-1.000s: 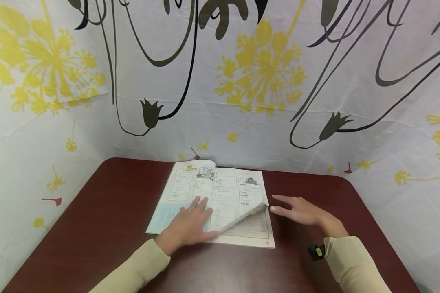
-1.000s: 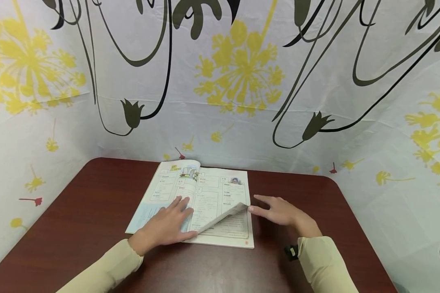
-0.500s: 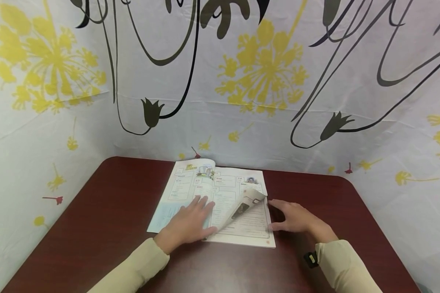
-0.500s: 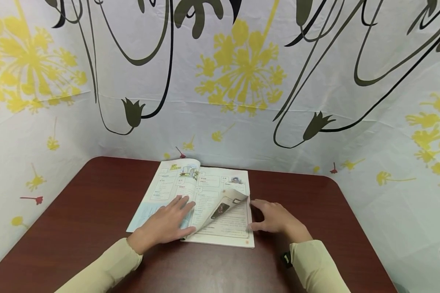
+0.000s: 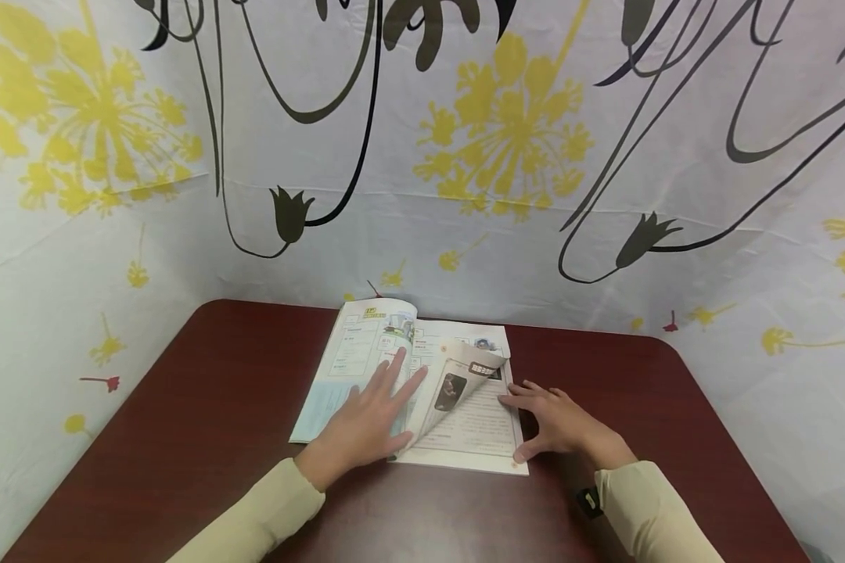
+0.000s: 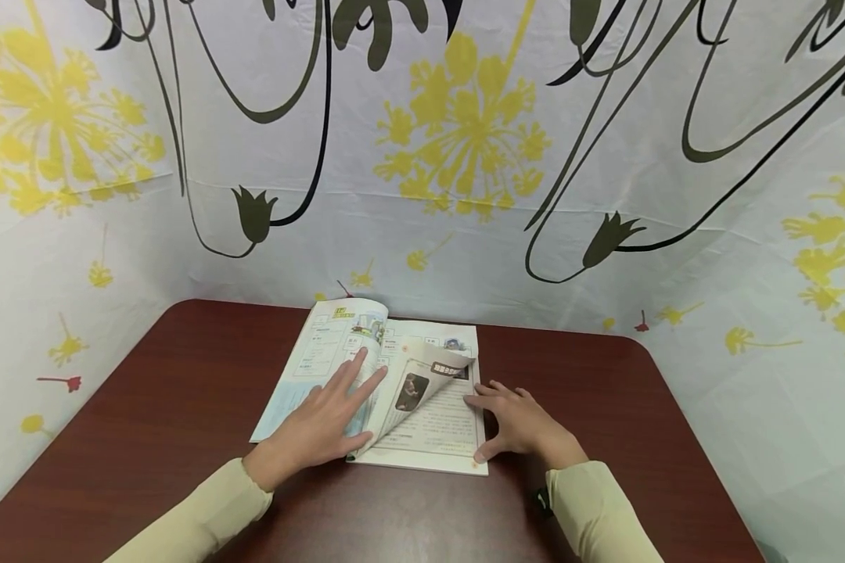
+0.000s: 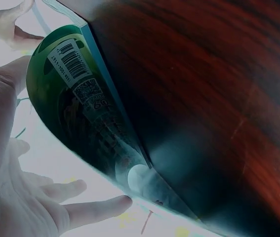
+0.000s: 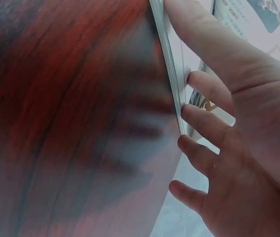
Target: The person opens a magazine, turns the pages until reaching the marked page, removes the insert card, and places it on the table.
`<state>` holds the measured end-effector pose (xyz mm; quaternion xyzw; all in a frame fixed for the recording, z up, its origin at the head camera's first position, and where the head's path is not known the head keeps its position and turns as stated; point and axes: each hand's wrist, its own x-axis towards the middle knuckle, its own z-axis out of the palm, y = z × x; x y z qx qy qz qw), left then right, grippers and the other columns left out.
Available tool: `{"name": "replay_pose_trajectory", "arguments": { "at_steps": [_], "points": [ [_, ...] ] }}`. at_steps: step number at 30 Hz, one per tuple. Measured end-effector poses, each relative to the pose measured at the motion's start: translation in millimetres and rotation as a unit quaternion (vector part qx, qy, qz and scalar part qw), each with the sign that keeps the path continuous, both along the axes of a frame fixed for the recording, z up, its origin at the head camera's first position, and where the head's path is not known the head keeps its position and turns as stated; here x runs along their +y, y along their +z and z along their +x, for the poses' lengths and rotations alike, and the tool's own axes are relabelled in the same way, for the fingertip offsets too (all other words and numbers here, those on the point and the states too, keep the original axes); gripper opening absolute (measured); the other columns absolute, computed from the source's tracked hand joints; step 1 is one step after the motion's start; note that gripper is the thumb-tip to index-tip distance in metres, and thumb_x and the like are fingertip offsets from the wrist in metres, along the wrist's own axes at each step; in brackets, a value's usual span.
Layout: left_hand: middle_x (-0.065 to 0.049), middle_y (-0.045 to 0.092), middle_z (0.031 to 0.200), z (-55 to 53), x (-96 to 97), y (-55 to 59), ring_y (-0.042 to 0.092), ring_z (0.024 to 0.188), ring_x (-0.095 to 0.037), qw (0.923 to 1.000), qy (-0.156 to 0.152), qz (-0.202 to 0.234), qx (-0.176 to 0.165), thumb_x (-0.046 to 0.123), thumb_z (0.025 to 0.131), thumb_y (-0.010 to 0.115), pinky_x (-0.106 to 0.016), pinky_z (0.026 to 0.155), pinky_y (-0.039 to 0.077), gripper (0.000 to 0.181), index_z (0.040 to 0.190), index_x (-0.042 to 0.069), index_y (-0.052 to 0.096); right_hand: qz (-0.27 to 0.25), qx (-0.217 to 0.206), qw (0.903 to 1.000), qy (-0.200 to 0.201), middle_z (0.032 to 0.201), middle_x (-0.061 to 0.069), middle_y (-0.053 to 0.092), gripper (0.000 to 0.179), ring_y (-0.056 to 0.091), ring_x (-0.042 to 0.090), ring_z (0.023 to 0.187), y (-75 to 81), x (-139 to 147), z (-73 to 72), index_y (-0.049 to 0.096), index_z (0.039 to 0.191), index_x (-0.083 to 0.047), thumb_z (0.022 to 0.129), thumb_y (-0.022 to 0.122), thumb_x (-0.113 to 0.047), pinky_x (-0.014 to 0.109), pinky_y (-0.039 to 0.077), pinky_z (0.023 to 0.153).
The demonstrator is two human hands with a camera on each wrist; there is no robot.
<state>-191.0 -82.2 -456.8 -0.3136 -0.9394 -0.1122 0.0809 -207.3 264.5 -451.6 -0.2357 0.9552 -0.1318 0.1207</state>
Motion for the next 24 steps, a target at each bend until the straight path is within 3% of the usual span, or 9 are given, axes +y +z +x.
{"name": "replay_pose_trajectory", "arguments": {
  "at_steps": [6, 13, 24],
  "points": [
    [-0.011, 0.002, 0.167, -4.0, 0.5, -0.7, 0.023, 0.148, -0.036, 0.9968, -0.033, -0.032, 0.065, 0.041, 0.086, 0.072, -0.068, 0.095, 0.042, 0.087, 0.158, 0.032, 0.026, -0.001, 0.007, 1.0000, 0.004, 0.151, 0.022, 0.043, 0.103, 0.034, 0.046, 0.141, 4.2, -2.7, 0.0, 0.055, 0.142, -0.008, 0.058, 0.085, -0.059, 0.072, 0.025, 0.103],
    [-0.008, 0.013, 0.166, -8.5, 1.2, -0.8, 0.011, 0.152, -0.030, 0.9784, -0.077, -0.108, 0.159, 0.039, 0.087, 0.064, -0.066, 0.108, 0.028, 0.071, 0.153, 0.034, 0.039, 0.016, 0.009, 0.9998, -0.008, 0.151, 0.021, 0.044, 0.104, 0.036, 0.043, 0.140, 8.5, -6.7, 0.4, 0.055, 0.142, -0.008, 0.056, 0.086, -0.057, 0.071, 0.026, 0.104],
    [-0.004, 0.028, 0.162, -7.0, 5.9, -1.7, 0.018, 0.151, -0.029, 0.9698, -0.095, -0.145, 0.172, 0.033, 0.086, 0.058, -0.075, 0.107, 0.013, 0.059, 0.145, 0.034, 0.052, 0.034, 0.008, 0.9992, -0.019, 0.150, 0.019, 0.045, 0.104, 0.037, 0.041, 0.141, 4.6, -5.8, 3.2, 0.056, 0.141, -0.009, 0.055, 0.086, -0.059, 0.070, 0.026, 0.104]
  ]
}}
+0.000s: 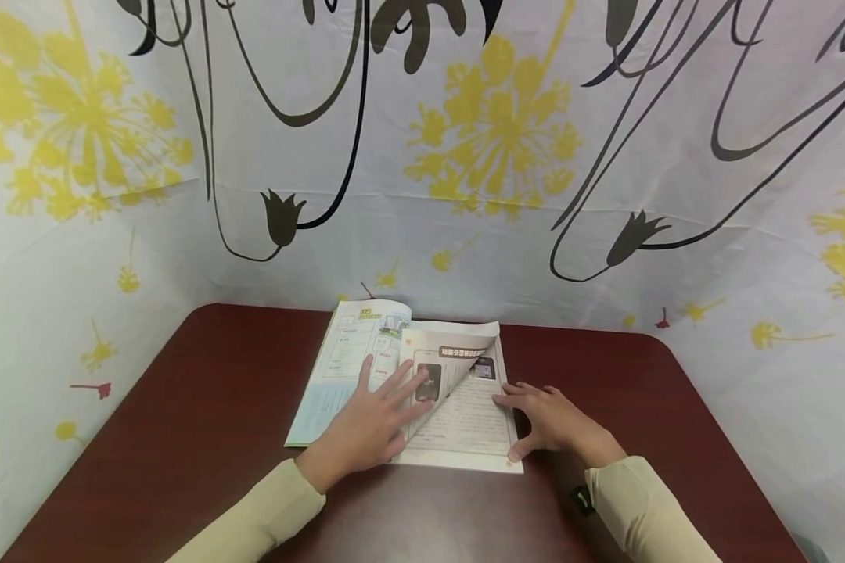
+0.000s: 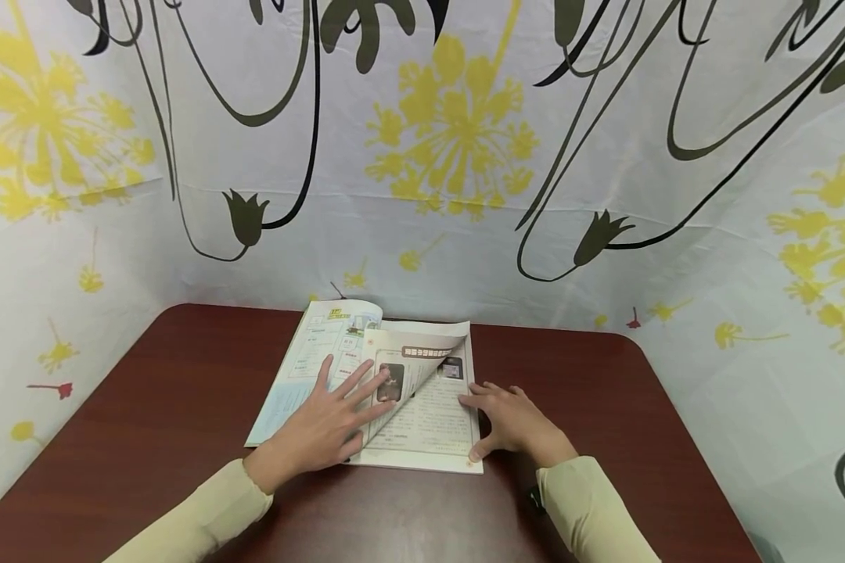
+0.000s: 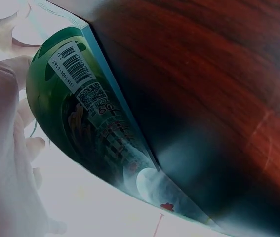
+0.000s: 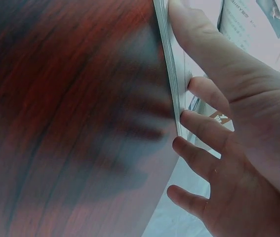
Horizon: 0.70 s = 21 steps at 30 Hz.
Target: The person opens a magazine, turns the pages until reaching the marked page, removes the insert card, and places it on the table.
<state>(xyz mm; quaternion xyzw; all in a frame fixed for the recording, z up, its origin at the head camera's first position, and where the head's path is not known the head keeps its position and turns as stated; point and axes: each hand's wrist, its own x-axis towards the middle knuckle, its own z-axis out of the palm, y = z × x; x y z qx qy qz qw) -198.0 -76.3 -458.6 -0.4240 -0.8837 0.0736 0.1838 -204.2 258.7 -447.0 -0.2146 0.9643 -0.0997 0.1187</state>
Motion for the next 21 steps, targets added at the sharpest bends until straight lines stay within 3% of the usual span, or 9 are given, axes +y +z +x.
{"name": "replay_pose_trajectory", "arguments": {
  "at_steps": [9, 15, 21],
  "points": [
    [-0.013, 0.033, 0.159, 2.2, -0.2, 1.3, 0.022, 0.150, -0.029, 0.9996, -0.003, 0.023, 0.014, 0.037, 0.085, 0.058, -0.075, 0.107, 0.016, 0.054, 0.137, 0.021, 0.059, 0.007, -0.002, 1.0000, -0.005, 0.151, 0.018, 0.045, 0.103, 0.038, 0.040, 0.141, -1.2, -0.9, 0.8, 0.056, 0.141, -0.010, 0.055, 0.086, -0.058, 0.070, 0.026, 0.105],
    [-0.017, 0.037, 0.155, 2.2, 2.1, 4.7, 0.024, 0.149, -0.031, 0.9992, 0.015, 0.012, 0.034, 0.052, 0.085, 0.062, -0.074, 0.108, 0.012, 0.057, 0.128, 0.015, 0.061, 0.007, 0.001, 0.9999, -0.011, 0.150, 0.018, 0.045, 0.104, 0.039, 0.039, 0.140, -1.4, -1.0, 1.0, 0.057, 0.141, -0.010, 0.054, 0.086, -0.058, 0.070, 0.027, 0.105],
    [-0.017, 0.039, 0.154, 2.1, 2.7, 9.2, 0.024, 0.148, -0.032, 0.9987, 0.027, 0.002, 0.044, 0.050, 0.084, 0.063, -0.072, 0.109, 0.015, 0.055, 0.126, 0.015, 0.061, 0.000, 0.001, 1.0000, -0.008, 0.150, 0.018, 0.046, 0.104, 0.040, 0.039, 0.139, -1.9, -0.2, 0.6, 0.057, 0.141, -0.009, 0.054, 0.087, -0.057, 0.069, 0.028, 0.104]
  ]
}}
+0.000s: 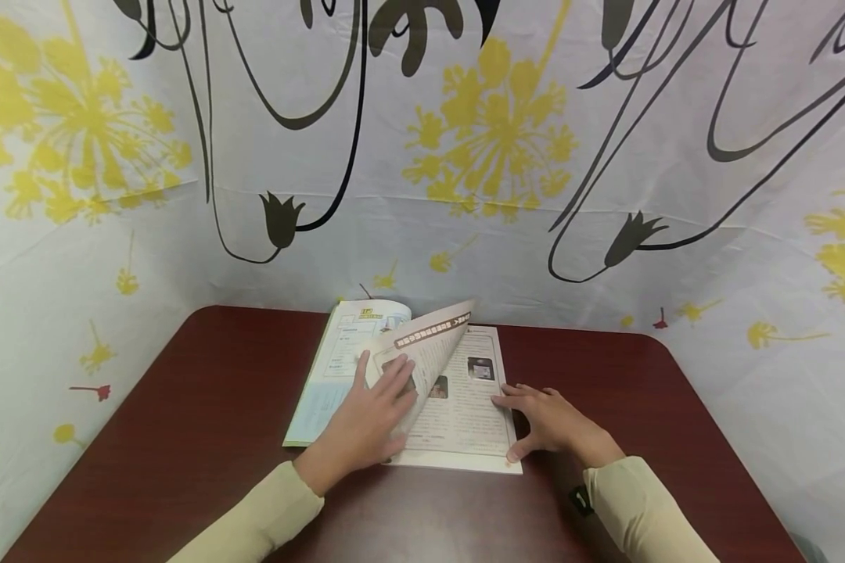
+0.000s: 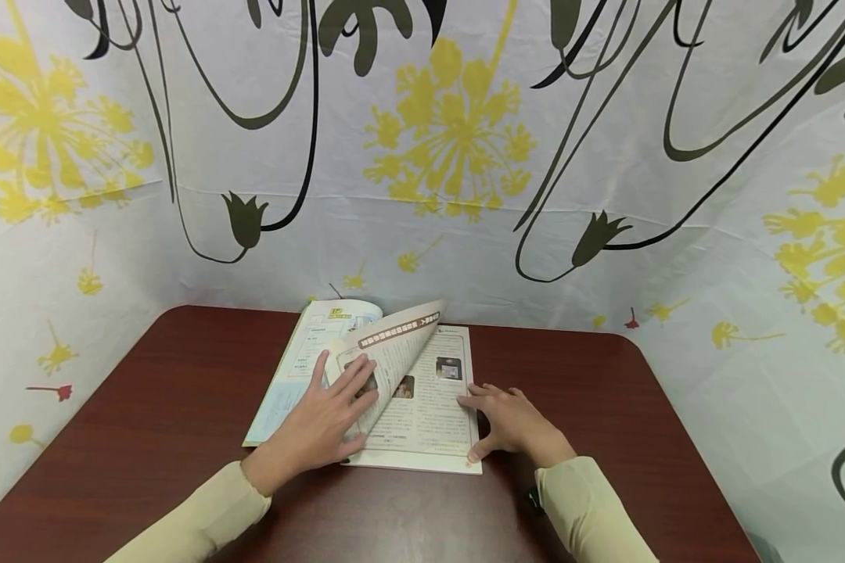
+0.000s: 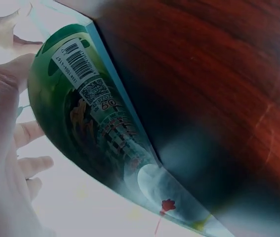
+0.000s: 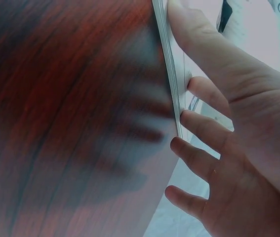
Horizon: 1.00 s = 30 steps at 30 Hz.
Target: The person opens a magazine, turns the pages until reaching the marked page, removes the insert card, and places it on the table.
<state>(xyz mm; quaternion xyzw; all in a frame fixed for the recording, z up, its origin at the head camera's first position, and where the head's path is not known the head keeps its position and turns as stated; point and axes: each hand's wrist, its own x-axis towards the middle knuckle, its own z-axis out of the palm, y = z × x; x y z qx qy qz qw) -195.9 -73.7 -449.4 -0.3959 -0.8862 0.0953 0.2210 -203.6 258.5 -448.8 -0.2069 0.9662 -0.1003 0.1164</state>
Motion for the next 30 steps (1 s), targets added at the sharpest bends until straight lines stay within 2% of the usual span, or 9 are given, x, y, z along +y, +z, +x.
{"name": "replay_pose_trajectory", "arguments": {
  "at_steps": [5, 9, 15, 19, 23, 30],
  "points": [
    [-0.012, 0.041, 0.154, -0.9, -0.7, 0.4, 0.028, 0.147, -0.030, 0.9999, -0.015, 0.001, 0.003, 0.041, 0.083, 0.063, -0.066, 0.113, 0.013, 0.055, 0.133, 0.016, 0.058, 0.001, -0.005, 1.0000, 0.000, 0.150, 0.018, 0.045, 0.104, 0.039, 0.039, 0.140, 0.1, 0.5, -0.4, 0.056, 0.141, -0.009, 0.055, 0.087, -0.057, 0.070, 0.028, 0.104],
    [-0.010, 0.044, 0.152, -0.3, -1.9, -0.5, 0.031, 0.146, -0.029, 0.9996, -0.025, 0.011, 0.003, 0.036, 0.082, 0.063, -0.064, 0.114, 0.015, 0.054, 0.132, 0.016, 0.061, 0.001, -0.007, 1.0000, -0.001, 0.151, 0.018, 0.045, 0.104, 0.039, 0.039, 0.140, 0.0, 0.4, -0.3, 0.056, 0.141, -0.009, 0.054, 0.087, -0.057, 0.070, 0.028, 0.104],
    [-0.010, 0.048, 0.149, 2.4, -3.9, -1.0, 0.033, 0.145, -0.030, 0.9999, -0.008, 0.004, -0.013, 0.035, 0.082, 0.062, -0.066, 0.113, 0.019, 0.052, 0.131, 0.017, 0.063, 0.004, -0.007, 1.0000, -0.001, 0.151, 0.018, 0.045, 0.104, 0.039, 0.039, 0.140, -0.3, -0.4, -0.3, 0.056, 0.142, -0.009, 0.054, 0.087, -0.058, 0.069, 0.028, 0.104],
    [-0.008, 0.047, 0.150, 3.4, -4.4, -1.6, 0.032, 0.145, -0.028, 0.9989, 0.015, -0.009, -0.044, 0.036, 0.085, 0.059, -0.070, 0.110, 0.018, 0.050, 0.132, 0.019, 0.063, 0.005, -0.009, 0.9999, -0.002, 0.151, 0.018, 0.045, 0.104, 0.039, 0.039, 0.140, -0.1, -0.4, 0.0, 0.056, 0.142, -0.010, 0.055, 0.087, -0.058, 0.069, 0.028, 0.104],
    [-0.007, 0.046, 0.151, 3.7, -4.8, -2.3, 0.033, 0.145, -0.028, 0.9961, 0.030, -0.001, -0.083, 0.035, 0.087, 0.056, -0.072, 0.108, 0.019, 0.047, 0.131, 0.020, 0.064, 0.004, -0.009, 0.9999, -0.004, 0.151, 0.018, 0.045, 0.104, 0.039, 0.039, 0.140, -0.3, 0.3, 0.4, 0.056, 0.142, -0.010, 0.055, 0.087, -0.057, 0.069, 0.028, 0.104],
    [-0.007, 0.048, 0.150, 6.1, -6.4, -1.8, 0.036, 0.143, -0.029, 0.9848, 0.037, 0.029, -0.167, 0.030, 0.088, 0.055, -0.069, 0.104, 0.030, 0.043, 0.127, 0.016, 0.066, 0.004, -0.009, 0.9999, -0.003, 0.151, 0.018, 0.045, 0.104, 0.039, 0.039, 0.140, 0.3, 0.5, 0.8, 0.056, 0.142, -0.010, 0.055, 0.087, -0.058, 0.069, 0.028, 0.104]
  ]
}}
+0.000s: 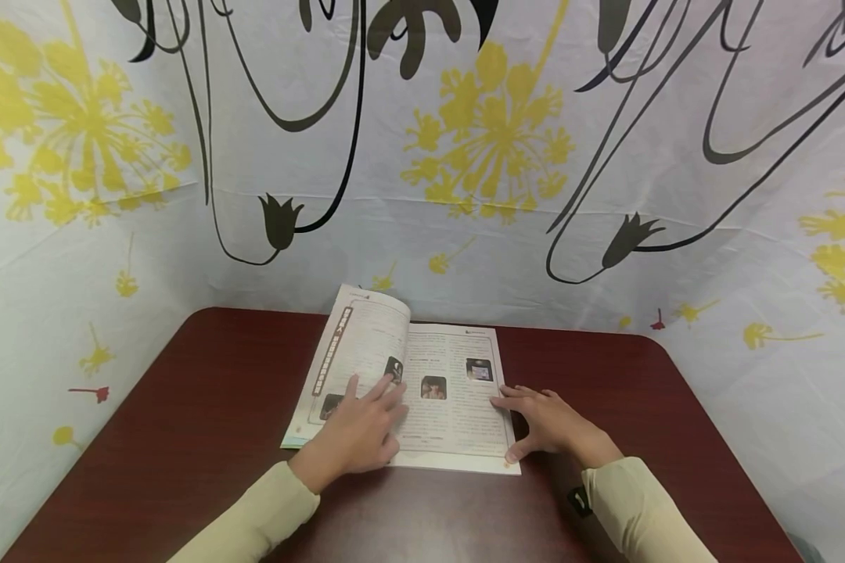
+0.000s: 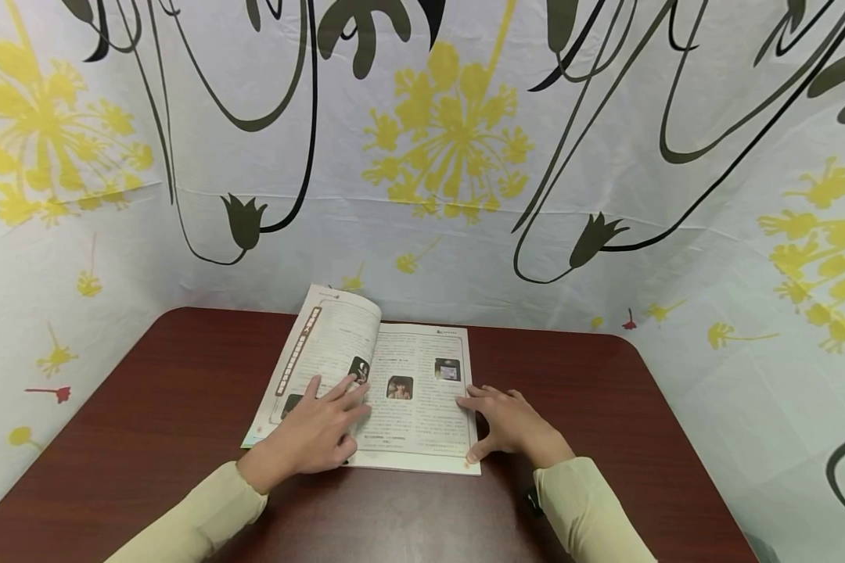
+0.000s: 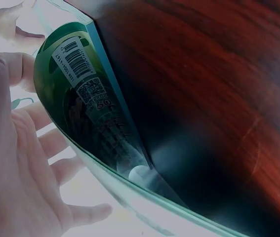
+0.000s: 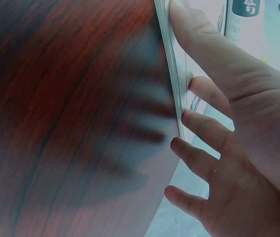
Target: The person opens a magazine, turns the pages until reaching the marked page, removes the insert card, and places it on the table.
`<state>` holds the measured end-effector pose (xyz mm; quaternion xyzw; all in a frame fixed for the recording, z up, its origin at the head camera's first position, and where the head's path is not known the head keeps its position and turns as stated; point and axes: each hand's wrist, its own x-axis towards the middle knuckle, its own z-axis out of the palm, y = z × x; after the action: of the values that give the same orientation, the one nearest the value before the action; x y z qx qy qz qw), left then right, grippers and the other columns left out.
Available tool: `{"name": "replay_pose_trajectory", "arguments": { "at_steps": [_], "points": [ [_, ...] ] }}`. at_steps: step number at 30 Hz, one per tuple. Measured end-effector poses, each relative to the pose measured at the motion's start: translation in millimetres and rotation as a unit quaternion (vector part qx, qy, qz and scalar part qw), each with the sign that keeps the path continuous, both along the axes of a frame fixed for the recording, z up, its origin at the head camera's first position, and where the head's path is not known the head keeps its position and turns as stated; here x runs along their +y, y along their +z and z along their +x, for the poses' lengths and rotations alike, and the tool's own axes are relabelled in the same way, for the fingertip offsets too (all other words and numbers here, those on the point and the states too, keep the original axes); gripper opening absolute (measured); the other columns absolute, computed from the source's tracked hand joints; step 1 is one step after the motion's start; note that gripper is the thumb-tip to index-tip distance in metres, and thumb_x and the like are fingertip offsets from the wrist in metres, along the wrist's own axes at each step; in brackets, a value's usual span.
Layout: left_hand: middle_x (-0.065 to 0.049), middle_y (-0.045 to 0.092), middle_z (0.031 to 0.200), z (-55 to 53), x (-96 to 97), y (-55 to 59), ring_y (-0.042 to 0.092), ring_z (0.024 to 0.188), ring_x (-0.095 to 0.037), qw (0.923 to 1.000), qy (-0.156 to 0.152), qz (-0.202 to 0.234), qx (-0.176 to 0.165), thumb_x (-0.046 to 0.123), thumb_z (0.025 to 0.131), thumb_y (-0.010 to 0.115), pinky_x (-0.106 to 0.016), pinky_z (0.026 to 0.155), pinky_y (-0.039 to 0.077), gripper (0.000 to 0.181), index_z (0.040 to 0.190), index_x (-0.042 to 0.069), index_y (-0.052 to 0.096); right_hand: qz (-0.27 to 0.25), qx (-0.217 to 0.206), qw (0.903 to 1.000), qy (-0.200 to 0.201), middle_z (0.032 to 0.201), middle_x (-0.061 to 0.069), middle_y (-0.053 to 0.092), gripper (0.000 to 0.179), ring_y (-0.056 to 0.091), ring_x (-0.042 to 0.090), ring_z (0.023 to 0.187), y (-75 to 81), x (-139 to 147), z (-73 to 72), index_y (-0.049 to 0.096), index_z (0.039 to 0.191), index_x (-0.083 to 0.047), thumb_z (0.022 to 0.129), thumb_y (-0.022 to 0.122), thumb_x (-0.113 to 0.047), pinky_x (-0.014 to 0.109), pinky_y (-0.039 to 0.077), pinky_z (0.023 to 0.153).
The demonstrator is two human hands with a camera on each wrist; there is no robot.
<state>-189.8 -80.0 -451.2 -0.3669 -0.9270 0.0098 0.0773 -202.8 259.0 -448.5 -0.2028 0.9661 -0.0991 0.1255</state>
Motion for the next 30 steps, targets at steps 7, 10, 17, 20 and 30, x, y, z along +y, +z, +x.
{"name": "replay_pose_trajectory", "arguments": {
  "at_steps": [7, 10, 17, 20, 30],
  "points": [
    [-0.007, 0.044, 0.153, 0.2, -0.6, -0.4, 0.034, 0.144, -0.030, 0.9981, 0.027, 0.024, -0.050, 0.028, 0.085, 0.051, -0.072, 0.097, 0.035, 0.043, 0.124, 0.016, 0.066, 0.000, 0.002, 1.0000, 0.003, 0.151, 0.018, 0.045, 0.104, 0.039, 0.039, 0.140, -0.5, 0.4, 0.0, 0.056, 0.142, -0.009, 0.055, 0.087, -0.058, 0.069, 0.029, 0.104],
    [-0.007, 0.044, 0.153, 0.2, -0.9, 0.3, 0.034, 0.144, -0.032, 0.9965, 0.033, 0.036, -0.069, 0.026, 0.085, 0.051, -0.072, 0.096, 0.036, 0.044, 0.125, 0.015, 0.065, 0.001, 0.003, 1.0000, 0.003, 0.151, 0.018, 0.045, 0.104, 0.040, 0.038, 0.140, -0.9, 0.6, -0.2, 0.056, 0.142, -0.010, 0.055, 0.087, -0.058, 0.068, 0.029, 0.104],
    [-0.010, 0.043, 0.153, 0.2, -1.8, -0.4, 0.035, 0.143, -0.035, 0.9942, 0.038, 0.048, -0.089, 0.026, 0.085, 0.051, -0.069, 0.094, 0.041, 0.045, 0.127, 0.012, 0.064, -0.002, 0.002, 1.0000, 0.008, 0.151, 0.019, 0.044, 0.103, 0.040, 0.039, 0.139, 1.4, 0.7, 0.7, 0.055, 0.142, -0.009, 0.057, 0.087, -0.056, 0.069, 0.029, 0.104],
    [-0.010, 0.044, 0.152, -0.1, -2.1, -0.5, 0.036, 0.142, -0.037, 0.9940, 0.038, 0.049, -0.090, 0.026, 0.084, 0.052, -0.068, 0.092, 0.043, 0.045, 0.126, 0.012, 0.064, -0.005, 0.000, 0.9999, 0.011, 0.151, 0.019, 0.044, 0.102, 0.039, 0.040, 0.140, 1.6, 1.0, 0.8, 0.055, 0.142, -0.008, 0.058, 0.086, -0.056, 0.070, 0.028, 0.104],
    [-0.010, 0.044, 0.152, 0.3, -2.6, -0.5, 0.035, 0.143, -0.037, 0.9917, 0.045, 0.062, -0.103, 0.029, 0.086, 0.052, -0.069, 0.093, 0.042, 0.046, 0.127, 0.012, 0.065, -0.002, -0.008, 0.9999, 0.008, 0.153, 0.019, 0.042, 0.103, 0.037, 0.038, 0.141, 0.1, 0.9, -1.2, 0.054, 0.143, -0.009, 0.057, 0.086, -0.057, 0.070, 0.026, 0.105]
  ]
}}
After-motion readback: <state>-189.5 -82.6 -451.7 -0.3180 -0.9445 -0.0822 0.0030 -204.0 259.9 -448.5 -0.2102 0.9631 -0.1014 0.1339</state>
